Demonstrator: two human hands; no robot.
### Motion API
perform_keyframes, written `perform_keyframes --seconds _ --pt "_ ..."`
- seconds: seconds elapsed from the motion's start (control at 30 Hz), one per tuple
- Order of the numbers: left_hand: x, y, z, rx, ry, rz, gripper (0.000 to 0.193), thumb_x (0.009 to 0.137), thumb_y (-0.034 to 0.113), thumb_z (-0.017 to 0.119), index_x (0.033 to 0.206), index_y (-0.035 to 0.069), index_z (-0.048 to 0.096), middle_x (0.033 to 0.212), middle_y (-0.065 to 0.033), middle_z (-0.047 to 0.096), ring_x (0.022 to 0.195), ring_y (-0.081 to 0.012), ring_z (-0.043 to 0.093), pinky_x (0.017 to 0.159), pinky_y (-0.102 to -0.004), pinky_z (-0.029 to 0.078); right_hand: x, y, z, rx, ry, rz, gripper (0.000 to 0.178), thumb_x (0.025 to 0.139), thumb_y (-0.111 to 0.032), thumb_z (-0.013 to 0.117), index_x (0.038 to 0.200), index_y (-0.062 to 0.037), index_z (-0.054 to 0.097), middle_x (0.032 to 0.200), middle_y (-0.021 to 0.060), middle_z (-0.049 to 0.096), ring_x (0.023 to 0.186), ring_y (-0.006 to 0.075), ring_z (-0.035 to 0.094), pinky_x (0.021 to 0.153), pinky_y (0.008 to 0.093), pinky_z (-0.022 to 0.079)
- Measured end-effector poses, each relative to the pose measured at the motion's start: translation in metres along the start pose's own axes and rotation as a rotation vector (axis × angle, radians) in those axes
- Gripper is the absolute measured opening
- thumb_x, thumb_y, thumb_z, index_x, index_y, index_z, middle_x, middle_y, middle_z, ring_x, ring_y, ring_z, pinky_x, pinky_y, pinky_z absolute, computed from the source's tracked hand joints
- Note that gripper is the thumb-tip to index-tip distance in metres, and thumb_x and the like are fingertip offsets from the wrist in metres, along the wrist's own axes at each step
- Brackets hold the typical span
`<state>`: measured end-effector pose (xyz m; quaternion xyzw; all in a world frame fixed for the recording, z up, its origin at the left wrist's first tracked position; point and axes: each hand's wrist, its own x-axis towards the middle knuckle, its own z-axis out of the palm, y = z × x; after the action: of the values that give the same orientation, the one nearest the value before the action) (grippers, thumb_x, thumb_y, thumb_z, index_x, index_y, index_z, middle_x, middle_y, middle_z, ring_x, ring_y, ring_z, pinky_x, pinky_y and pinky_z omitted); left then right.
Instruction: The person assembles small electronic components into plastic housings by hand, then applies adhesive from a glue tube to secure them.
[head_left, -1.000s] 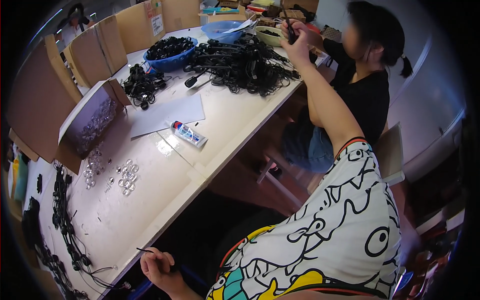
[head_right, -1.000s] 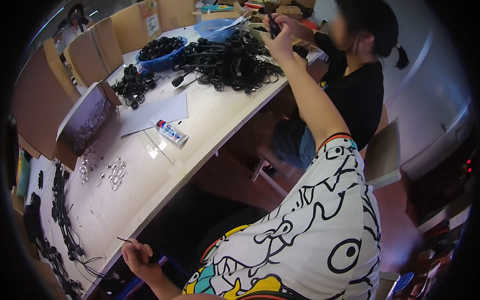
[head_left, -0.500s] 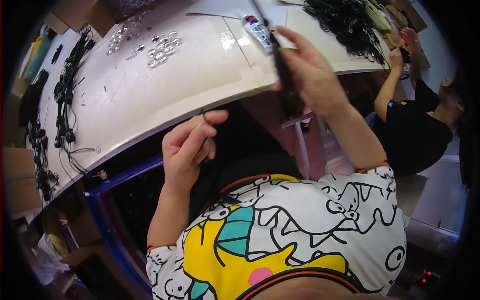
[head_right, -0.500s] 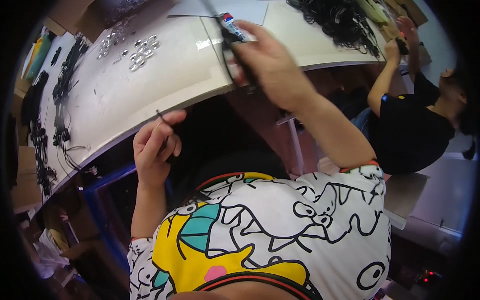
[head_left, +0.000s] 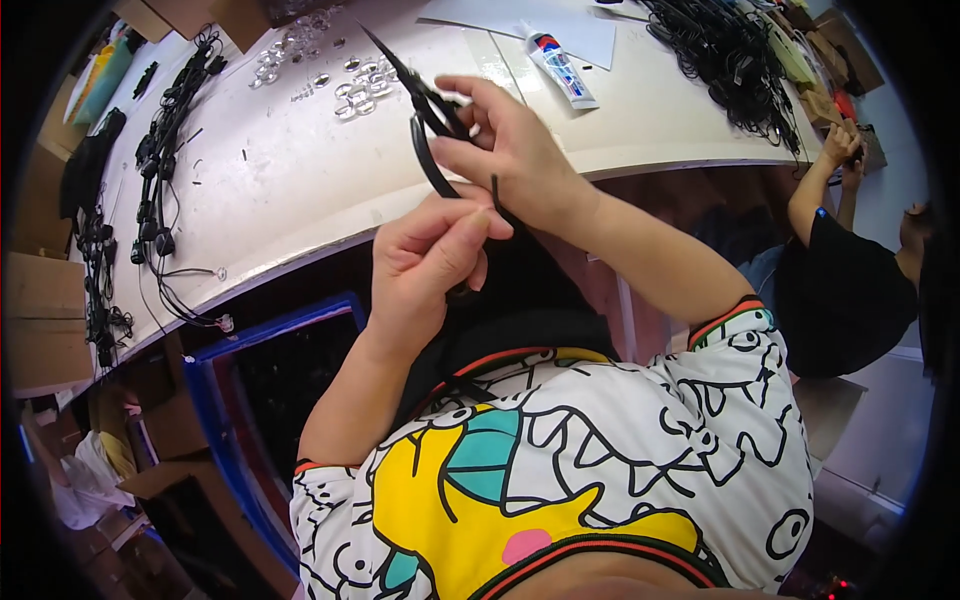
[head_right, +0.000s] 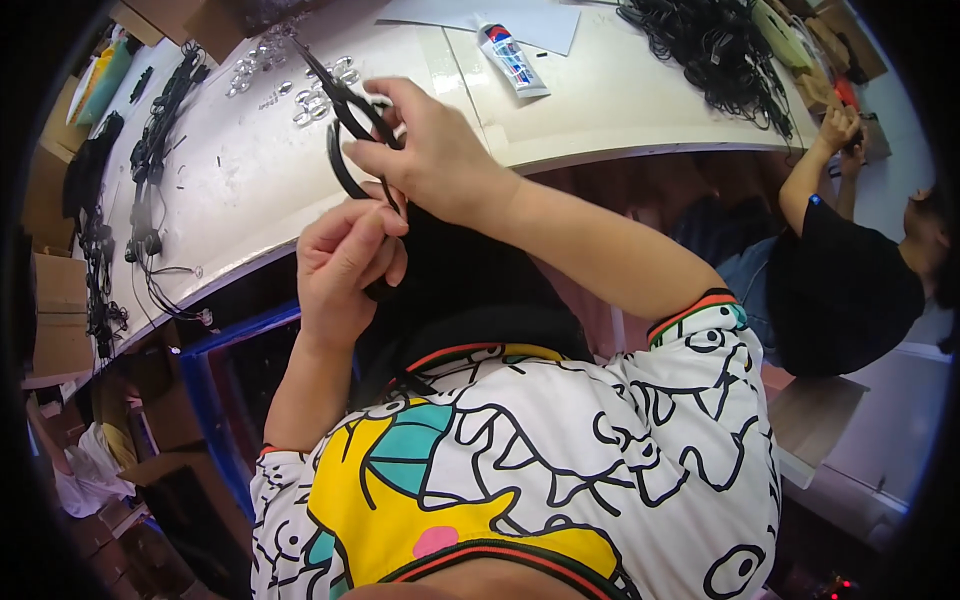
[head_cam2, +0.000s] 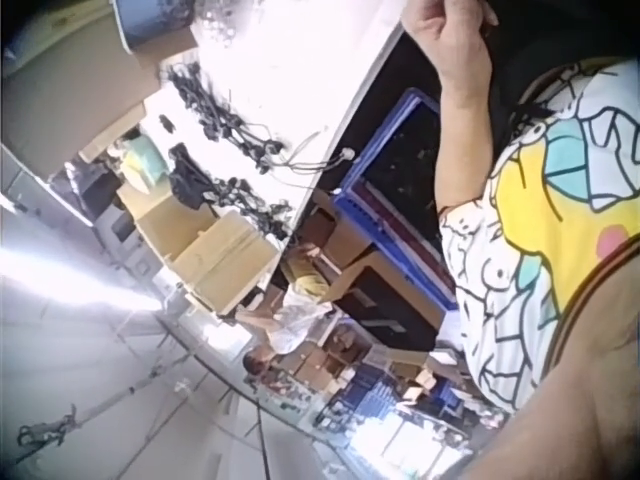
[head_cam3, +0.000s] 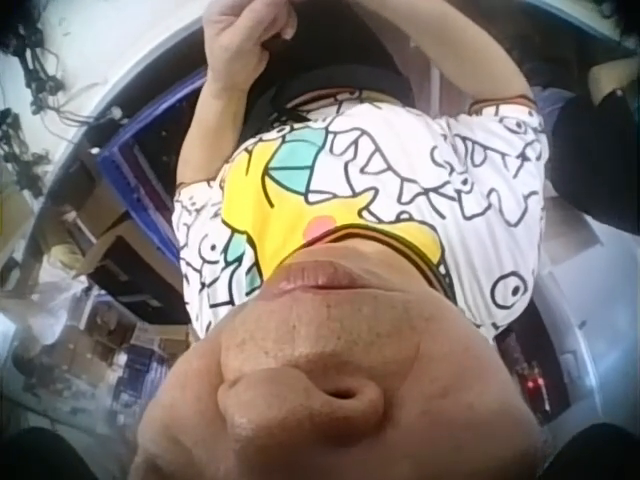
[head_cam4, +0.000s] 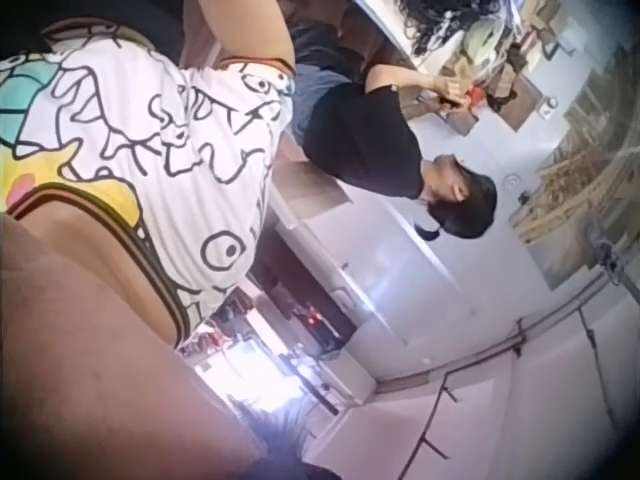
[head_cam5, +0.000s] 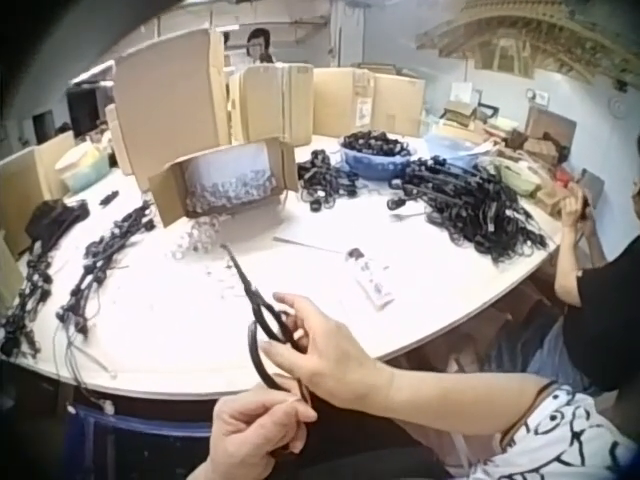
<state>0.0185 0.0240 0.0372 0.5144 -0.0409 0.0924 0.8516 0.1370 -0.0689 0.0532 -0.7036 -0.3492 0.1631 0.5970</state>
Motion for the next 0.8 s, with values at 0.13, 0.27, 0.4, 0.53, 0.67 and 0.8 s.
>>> perform_keyframes --seconds 0.13,0.27,0.4,0.53,0.67,0.8 --pt "0.007 0.009 0.002 -0.127 0.046 -0.045 0.017 0.086 0.012 0.052 0.084 -0.002 0.062 0.077 -0.002 0.055 0.042 -0.0016 0.035 0.045 -0.0176 0.036 0.014 0.001 -0.015 -0.367 0.04 -0.122 0.051 0.072 -0.026 0.064 0.112 0.0008 0.048 0.075 0.005 0.05 0.061 0.0102 0.048 0.054 0.0219 0.041" --pt "0.016 0.014 0.002 0.116 0.175 -0.102 0.019 0.086 0.014 0.051 0.085 -0.001 0.062 0.098 -0.0086 0.06 0.044 -0.0008 0.036 0.045 -0.0164 0.037 0.02 0.013 -0.05 -0.166 -0.011 0.085 0.053 0.072 -0.03 0.064 0.112 0.0002 0.048 0.072 -0.0001 0.048 0.058 0.0053 0.046 0.049 0.019 0.038" --pt "0.025 0.018 -0.023 0.129 0.281 -0.135 0.019 0.085 0.015 0.052 0.086 -0.001 0.062 0.09 -0.0073 0.063 0.044 -0.0014 0.037 0.044 -0.016 0.037 -0.005 -0.018 -0.092 0.308 -0.354 0.453 0.06 0.071 -0.032 0.068 0.114 0.0034 0.046 0.07 -0.0017 0.047 0.045 -0.0011 0.04 0.036 0.0118 0.028" --pt "0.031 0.017 -0.028 0.219 0.295 -0.126 0.019 0.085 0.015 0.053 0.086 -0.001 0.063 0.082 -0.0064 0.063 0.044 -0.002 0.038 0.043 -0.0161 0.037 -0.024 -0.02 -0.095 0.276 -0.448 0.493 0.057 0.069 -0.024 0.068 0.114 0.0045 0.047 0.071 0.0002 0.05 0.046 0.0002 0.042 0.039 0.0112 0.031" --pt "0.037 0.014 -0.025 0.286 0.287 -0.139 0.018 0.085 0.015 0.053 0.085 -0.001 0.063 0.08 -0.0062 0.063 0.046 -0.0026 0.04 0.043 -0.0161 0.036 -0.026 -0.016 -0.092 0.198 -0.447 0.466 0.051 0.07 -0.019 0.063 0.113 0.0047 0.049 0.074 0.0017 0.052 0.056 0.0025 0.048 0.048 0.0132 0.037" --pt "0.041 0.014 -0.021 0.325 0.254 -0.154 0.019 0.085 0.015 0.053 0.084 -0.001 0.063 0.08 -0.0057 0.063 0.047 -0.0029 0.041 0.043 -0.0161 0.036 -0.023 -0.019 -0.085 0.188 -0.441 0.467 0.044 0.075 -0.02 0.058 0.11 0.0046 0.052 0.077 0.0017 0.052 0.064 0.0036 0.045 0.052 0.0157 0.034"
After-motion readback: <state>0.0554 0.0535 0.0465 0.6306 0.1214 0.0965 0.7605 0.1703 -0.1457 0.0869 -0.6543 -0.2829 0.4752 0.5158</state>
